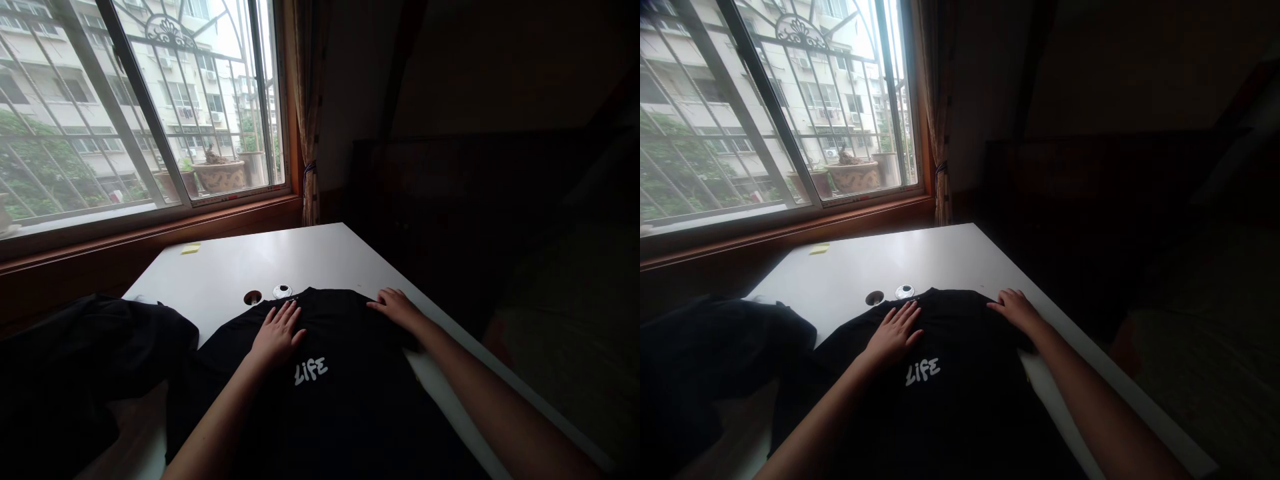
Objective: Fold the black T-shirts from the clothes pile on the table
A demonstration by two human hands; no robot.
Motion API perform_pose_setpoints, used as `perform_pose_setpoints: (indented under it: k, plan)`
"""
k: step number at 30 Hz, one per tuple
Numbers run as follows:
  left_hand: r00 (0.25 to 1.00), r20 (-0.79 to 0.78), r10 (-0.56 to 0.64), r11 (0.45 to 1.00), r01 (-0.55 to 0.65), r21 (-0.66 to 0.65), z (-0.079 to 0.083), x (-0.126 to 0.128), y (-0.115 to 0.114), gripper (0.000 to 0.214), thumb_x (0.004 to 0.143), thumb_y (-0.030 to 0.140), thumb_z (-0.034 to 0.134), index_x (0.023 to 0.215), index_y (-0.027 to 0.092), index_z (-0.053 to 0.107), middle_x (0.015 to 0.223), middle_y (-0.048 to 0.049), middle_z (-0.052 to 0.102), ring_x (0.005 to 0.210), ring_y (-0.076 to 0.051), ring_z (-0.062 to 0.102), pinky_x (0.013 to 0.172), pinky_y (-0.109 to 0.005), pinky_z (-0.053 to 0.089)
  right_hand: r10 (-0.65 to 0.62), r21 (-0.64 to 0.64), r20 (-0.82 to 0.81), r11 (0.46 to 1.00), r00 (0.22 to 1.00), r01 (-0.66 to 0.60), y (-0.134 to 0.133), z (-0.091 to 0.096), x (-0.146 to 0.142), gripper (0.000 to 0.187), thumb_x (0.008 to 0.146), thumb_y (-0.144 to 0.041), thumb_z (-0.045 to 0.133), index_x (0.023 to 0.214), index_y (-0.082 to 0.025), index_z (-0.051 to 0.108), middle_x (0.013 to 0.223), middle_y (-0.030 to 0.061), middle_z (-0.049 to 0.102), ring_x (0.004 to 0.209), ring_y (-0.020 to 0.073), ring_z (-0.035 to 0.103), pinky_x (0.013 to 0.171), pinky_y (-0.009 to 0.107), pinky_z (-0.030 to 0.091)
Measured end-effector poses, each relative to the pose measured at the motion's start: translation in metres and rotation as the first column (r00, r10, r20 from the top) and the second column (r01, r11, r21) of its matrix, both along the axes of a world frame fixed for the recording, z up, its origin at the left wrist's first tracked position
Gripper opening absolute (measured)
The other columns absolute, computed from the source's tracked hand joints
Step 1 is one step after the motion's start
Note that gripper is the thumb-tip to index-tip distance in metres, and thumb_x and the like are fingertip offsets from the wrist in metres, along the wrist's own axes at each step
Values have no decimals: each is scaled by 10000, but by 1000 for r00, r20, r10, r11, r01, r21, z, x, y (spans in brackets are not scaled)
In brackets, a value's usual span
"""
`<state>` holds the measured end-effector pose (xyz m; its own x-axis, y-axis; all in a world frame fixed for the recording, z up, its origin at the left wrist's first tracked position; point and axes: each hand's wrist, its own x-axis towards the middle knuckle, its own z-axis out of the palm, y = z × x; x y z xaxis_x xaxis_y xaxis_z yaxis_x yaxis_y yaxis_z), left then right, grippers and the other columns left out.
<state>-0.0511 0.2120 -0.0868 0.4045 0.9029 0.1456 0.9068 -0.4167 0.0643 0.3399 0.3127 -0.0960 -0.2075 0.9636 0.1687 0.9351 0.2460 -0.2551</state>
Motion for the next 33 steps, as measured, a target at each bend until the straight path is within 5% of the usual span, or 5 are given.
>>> perform_pose_setpoints:
  k: [5,12,21,27,33]
  plan:
    - [1000,-8,2,1000,-2,3,0,0,0,607,1049,535,387,1568,225,329,1642,-43,222,1525,-240,185,1245,-498,200,-23,-12,40,1000,999,23,-8,11,1,398,936,-625,491,835,-245,548,858,37,677,699,197,591,580,305,339]
    - [1000,-14,-4,1000,4,11,-1,-1,1,614,1050,546,372,1570,222,325,1643,-39,220,1525,-241,182,1248,-499,192,-54,155,208,988,977,22,-13,16,0,375,971,-609,482,923,-248,576,841,31,710,704,217,637,562,301,279]
    - [1000,-9,-6,999,7,35,-6,-2,2,608,1048,548,372,1568,235,332,1642,-33,229,1525,-242,185,1249,-493,196,-66,229,370,973,927,-22,-7,19,-3,279,1018,-403,467,937,-205,646,954,101,701,910,270,641,781,366,408]
    - [1000,2,-3,999,3,46,-8,-2,3,605,1046,541,377,1570,243,328,1642,-37,236,1524,-243,188,1245,-493,201,51,312,249,941,967,-130,-25,27,-51,413,1001,-196,354,1333,-213,599,1408,141,556,1216,303,543,1002,442,430]
    - [1000,1,-1,999,1,45,-6,-2,1,595,1046,547,369,1566,261,334,1640,-28,247,1521,-241,200,1248,-485,193,237,20,68,971,969,-239,-53,2,-100,658,1038,-551,247,1581,-185,312,1659,77,257,1514,246,255,1233,441,232]
